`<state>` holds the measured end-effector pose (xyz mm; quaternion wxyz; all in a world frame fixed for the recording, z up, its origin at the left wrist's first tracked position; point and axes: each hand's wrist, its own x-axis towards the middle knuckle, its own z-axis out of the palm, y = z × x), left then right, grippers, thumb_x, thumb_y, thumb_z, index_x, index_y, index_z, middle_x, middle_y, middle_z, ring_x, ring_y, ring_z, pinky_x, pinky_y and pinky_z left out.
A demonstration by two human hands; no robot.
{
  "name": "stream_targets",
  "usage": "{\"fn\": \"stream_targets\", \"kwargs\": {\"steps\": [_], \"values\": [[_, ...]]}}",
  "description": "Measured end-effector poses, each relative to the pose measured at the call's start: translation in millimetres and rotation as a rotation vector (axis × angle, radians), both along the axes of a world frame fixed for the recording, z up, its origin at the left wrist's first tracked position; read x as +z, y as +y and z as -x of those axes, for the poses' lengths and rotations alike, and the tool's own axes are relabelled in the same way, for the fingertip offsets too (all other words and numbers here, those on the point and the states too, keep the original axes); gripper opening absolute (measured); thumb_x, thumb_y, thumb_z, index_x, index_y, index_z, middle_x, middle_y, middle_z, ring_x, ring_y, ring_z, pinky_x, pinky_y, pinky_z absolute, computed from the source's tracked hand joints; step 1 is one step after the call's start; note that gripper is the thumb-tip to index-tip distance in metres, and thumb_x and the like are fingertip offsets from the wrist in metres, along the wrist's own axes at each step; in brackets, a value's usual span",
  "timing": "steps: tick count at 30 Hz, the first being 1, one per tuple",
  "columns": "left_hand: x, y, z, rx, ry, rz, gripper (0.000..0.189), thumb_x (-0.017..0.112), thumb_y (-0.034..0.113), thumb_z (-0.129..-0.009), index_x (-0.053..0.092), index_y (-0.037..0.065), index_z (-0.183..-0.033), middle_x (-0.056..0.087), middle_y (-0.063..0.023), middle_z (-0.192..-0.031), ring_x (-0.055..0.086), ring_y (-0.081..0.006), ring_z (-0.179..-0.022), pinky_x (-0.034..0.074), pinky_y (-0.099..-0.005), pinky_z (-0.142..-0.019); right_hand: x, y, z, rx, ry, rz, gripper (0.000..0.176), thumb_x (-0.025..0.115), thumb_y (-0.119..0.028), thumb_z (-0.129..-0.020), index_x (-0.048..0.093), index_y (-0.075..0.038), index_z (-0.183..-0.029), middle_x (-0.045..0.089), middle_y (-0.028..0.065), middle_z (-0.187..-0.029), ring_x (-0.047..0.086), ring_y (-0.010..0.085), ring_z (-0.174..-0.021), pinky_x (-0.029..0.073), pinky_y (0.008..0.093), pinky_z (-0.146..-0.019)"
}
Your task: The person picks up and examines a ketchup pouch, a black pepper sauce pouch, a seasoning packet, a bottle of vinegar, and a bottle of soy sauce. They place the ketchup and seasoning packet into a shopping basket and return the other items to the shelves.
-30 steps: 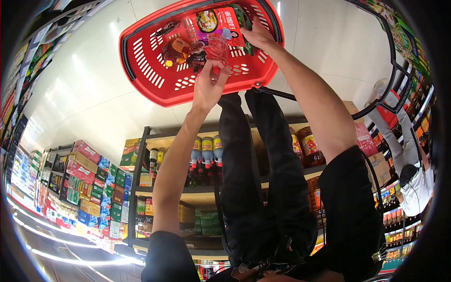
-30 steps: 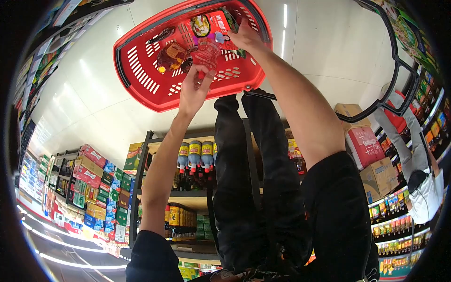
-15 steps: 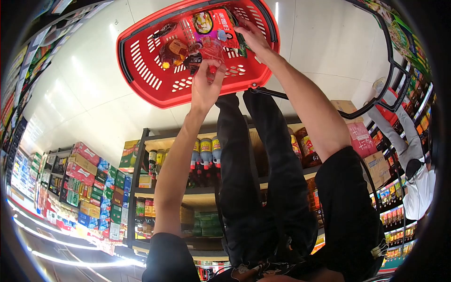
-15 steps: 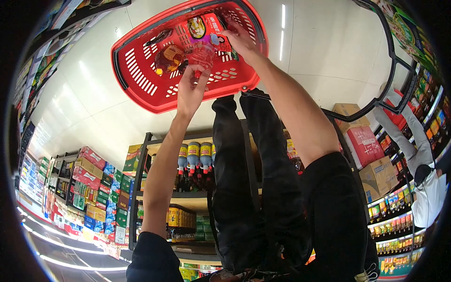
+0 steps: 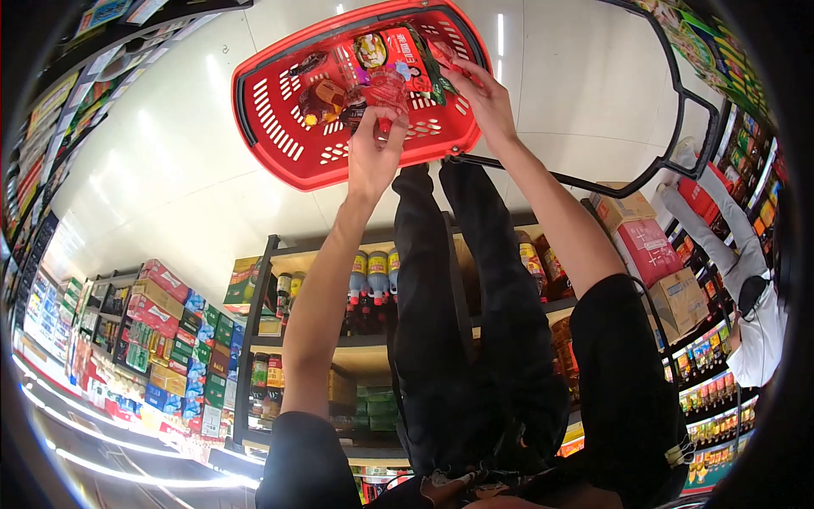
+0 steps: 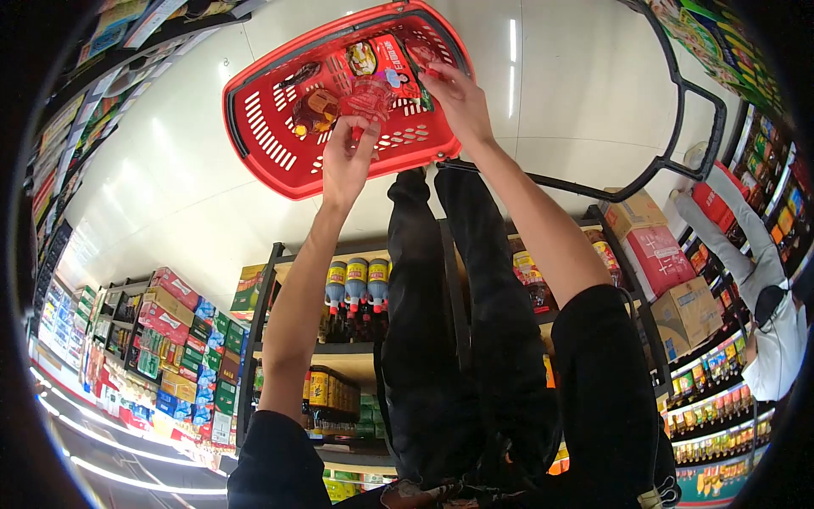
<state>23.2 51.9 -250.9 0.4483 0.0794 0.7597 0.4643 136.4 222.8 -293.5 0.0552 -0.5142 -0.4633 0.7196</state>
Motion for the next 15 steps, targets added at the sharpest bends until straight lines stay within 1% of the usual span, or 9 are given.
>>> {"fn": "stream_targets", "kwargs": {"steps": [1, 2, 4, 5, 7, 9, 12, 13, 15], "values": [[2, -2, -1, 0.023, 0.002, 0.013, 0.023, 0.066, 0.024, -0.097, 0.059, 0.002, -0.098, 0.059, -0.0033, -0.072, 0.055, -0.0073, -0.061, 0.046, -0.0243, -0.056, 11, -1, -3, -0.025, 0.006, -0.033, 0.044, 0.074, -0.027, -0.091, 0.063, -0.001, -0.125, 0.071, 0.0087, -0.114, 0.064, 0.0143, -0.110, 0.047, 0.0274, -0.096], [4, -5, -1, 0.046, 0.004, 0.025, 0.022, 0.066, 0.023, -0.096, 0.060, 0.002, -0.094, 0.059, -0.0041, -0.071, 0.054, -0.0076, -0.061, 0.046, -0.0255, -0.057, 23, 0, -5, -0.029, 0.010, -0.038, 0.044, 0.074, -0.027, -0.091, 0.063, -0.001, -0.125, 0.071, 0.0087, -0.114, 0.064, 0.0143, -0.110, 0.047, 0.0274, -0.096], [21, -5, 5, 0.069, -0.021, 0.044, 0.024, 0.065, 0.024, -0.097, 0.061, 0.001, -0.091, 0.057, -0.0035, -0.068, 0.053, -0.0075, -0.059, 0.045, -0.0253, -0.056, 44, 3, -11, 0.075, 0.045, -0.084, 0.042, 0.075, -0.023, -0.091, 0.063, -0.001, -0.125, 0.071, 0.0101, -0.114, 0.065, 0.0150, -0.112, 0.048, 0.0287, -0.097], [32, -5, 6, 0.095, -0.052, 0.069, 0.027, 0.063, 0.025, -0.098, 0.061, 0.001, -0.087, 0.055, -0.0030, -0.066, 0.051, -0.0073, -0.057, 0.044, -0.0250, -0.055, 55, 4, -16, 0.073, 0.051, -0.090, 0.042, 0.075, -0.023, -0.091, 0.063, -0.001, -0.125, 0.071, 0.0101, -0.114, 0.065, 0.0150, -0.112, 0.048, 0.0287, -0.097], [58, -4, 9, 0.123, -0.082, 0.045, 0.029, 0.062, 0.025, -0.099, 0.061, 0.000, -0.084, 0.054, -0.0023, -0.064, 0.050, -0.0072, -0.055, 0.043, -0.0250, -0.054, 80, 8, -25, 0.193, -0.022, -0.145, 0.039, 0.074, -0.019, -0.092, 0.063, -0.002, -0.125, 0.072, 0.0111, -0.113, 0.065, 0.0155, -0.112, 0.048, 0.0285, -0.098], [88, -2, 11, 0.157, -0.141, 0.018, 0.033, 0.061, 0.024, -0.100, 0.061, 0.000, -0.077, 0.051, -0.0005, -0.062, 0.049, -0.0071, -0.053, 0.042, -0.0252, -0.052, 110, 9, -30, 0.225, -0.010, -0.177, 0.038, 0.073, -0.018, -0.092, 0.063, -0.002, -0.125, 0.072, 0.0108, -0.113, 0.066, 0.0161, -0.111, 0.049, 0.0289, -0.097], [125, -12, 6, 0.210, -0.209, -0.013, 0.034, 0.062, 0.025, -0.100, 0.062, 0.001, -0.076, 0.051, 0.0001, -0.063, 0.050, -0.0072, -0.053, 0.043, -0.0252, -0.052, 162, 6, -34, 0.276, 0.015, -0.191, 0.035, 0.071, -0.017, -0.093, 0.063, -0.003, -0.125, 0.072, 0.0098, -0.112, 0.067, 0.0175, -0.110, 0.050, 0.0300, -0.095], [143, -14, 4, 0.243, -0.246, -0.006, 0.036, 0.063, 0.027, -0.099, 0.062, 0.001, -0.074, 0.051, 0.0006, -0.065, 0.051, -0.0072, -0.055, 0.046, -0.0257, -0.054, 180, 6, -35, 0.290, 0.028, -0.179, 0.035, 0.071, -0.018, -0.094, 0.063, -0.004, -0.125, 0.072, 0.0091, -0.112, 0.068, 0.0183, -0.110, 0.051, 0.0307, -0.094], [174, -22, 0, 0.261, -0.242, -0.043, 0.036, 0.063, 0.027, -0.100, 0.063, 0.000, -0.076, 0.051, 0.0006, -0.066, 0.052, -0.0076, -0.055, 0.048, -0.0262, -0.055, 219, 4, -38, 0.333, 0.009, -0.204, 0.033, 0.070, -0.018, -0.094, 0.064, -0.005, -0.124, 0.072, 0.0085, -0.112, 0.068, 0.0194, -0.110, 0.051, 0.0310, -0.094]]}}
